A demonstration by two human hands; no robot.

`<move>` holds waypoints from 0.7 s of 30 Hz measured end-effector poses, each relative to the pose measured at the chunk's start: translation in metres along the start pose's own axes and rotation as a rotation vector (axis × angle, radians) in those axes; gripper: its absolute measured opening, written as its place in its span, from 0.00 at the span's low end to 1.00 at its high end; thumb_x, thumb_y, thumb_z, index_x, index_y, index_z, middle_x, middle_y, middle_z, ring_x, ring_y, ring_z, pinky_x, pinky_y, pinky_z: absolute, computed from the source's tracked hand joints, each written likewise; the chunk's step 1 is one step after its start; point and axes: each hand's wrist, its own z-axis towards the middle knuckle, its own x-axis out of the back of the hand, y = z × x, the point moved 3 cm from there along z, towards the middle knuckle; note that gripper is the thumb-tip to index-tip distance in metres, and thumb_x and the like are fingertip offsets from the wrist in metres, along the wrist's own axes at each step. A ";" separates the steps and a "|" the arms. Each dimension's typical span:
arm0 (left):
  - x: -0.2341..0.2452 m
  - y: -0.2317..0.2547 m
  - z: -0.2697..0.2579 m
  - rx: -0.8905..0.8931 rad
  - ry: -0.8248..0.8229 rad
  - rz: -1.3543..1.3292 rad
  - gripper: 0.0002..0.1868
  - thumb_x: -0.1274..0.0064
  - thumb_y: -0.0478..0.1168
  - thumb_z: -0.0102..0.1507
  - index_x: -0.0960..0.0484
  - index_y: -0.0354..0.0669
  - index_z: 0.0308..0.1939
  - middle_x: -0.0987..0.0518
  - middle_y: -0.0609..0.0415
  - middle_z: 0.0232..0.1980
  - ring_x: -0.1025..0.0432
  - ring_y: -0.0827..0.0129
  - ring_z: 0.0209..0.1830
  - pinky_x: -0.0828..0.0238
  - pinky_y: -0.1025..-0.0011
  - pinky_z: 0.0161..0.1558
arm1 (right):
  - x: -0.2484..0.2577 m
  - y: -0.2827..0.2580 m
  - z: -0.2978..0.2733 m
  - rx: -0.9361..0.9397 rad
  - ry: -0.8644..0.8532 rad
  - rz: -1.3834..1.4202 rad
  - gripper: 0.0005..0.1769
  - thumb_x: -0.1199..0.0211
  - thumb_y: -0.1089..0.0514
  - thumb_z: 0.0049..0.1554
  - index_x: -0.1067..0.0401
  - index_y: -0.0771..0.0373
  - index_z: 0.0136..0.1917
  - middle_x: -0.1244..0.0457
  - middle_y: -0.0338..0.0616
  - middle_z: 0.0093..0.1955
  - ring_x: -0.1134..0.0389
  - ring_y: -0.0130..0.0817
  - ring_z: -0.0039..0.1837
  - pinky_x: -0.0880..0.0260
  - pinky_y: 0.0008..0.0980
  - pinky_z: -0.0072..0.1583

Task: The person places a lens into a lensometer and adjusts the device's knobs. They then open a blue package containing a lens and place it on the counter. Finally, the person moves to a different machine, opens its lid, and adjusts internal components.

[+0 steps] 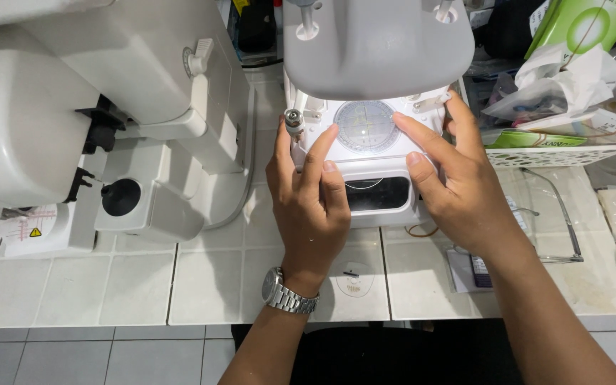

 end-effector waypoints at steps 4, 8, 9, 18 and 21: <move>0.000 0.000 0.000 -0.004 -0.002 -0.004 0.20 0.64 0.40 0.72 0.21 0.53 0.64 0.39 0.35 0.78 0.33 0.48 0.72 0.34 0.57 0.70 | 0.000 0.000 0.000 -0.040 -0.006 -0.001 0.26 0.53 0.51 0.66 0.35 0.52 0.75 0.65 0.63 0.85 0.62 0.54 0.86 0.61 0.49 0.79; 0.000 0.001 0.001 0.006 -0.006 -0.005 0.20 0.63 0.39 0.71 0.21 0.53 0.64 0.39 0.36 0.78 0.33 0.48 0.72 0.34 0.58 0.70 | 0.000 0.001 0.000 0.022 0.006 -0.011 0.25 0.53 0.51 0.66 0.34 0.55 0.75 0.64 0.62 0.85 0.61 0.51 0.86 0.60 0.49 0.80; 0.000 0.001 0.001 -0.003 -0.005 -0.006 0.20 0.64 0.39 0.72 0.21 0.53 0.64 0.39 0.35 0.78 0.33 0.48 0.73 0.34 0.57 0.70 | 0.000 0.001 0.000 0.027 0.006 -0.016 0.25 0.53 0.51 0.66 0.34 0.55 0.75 0.64 0.63 0.85 0.61 0.51 0.86 0.60 0.49 0.80; 0.001 0.002 0.001 -0.001 -0.002 -0.002 0.20 0.64 0.39 0.71 0.21 0.53 0.64 0.39 0.36 0.78 0.33 0.49 0.72 0.34 0.59 0.69 | 0.001 -0.001 0.000 -0.030 -0.008 0.004 0.26 0.53 0.51 0.66 0.35 0.53 0.75 0.66 0.62 0.85 0.63 0.52 0.86 0.62 0.48 0.80; 0.001 0.002 0.001 -0.002 -0.004 -0.007 0.20 0.64 0.40 0.71 0.21 0.52 0.64 0.38 0.36 0.78 0.34 0.49 0.74 0.35 0.58 0.70 | 0.001 0.000 -0.001 -0.044 -0.009 0.007 0.26 0.53 0.50 0.66 0.35 0.52 0.75 0.66 0.62 0.86 0.64 0.53 0.86 0.62 0.49 0.80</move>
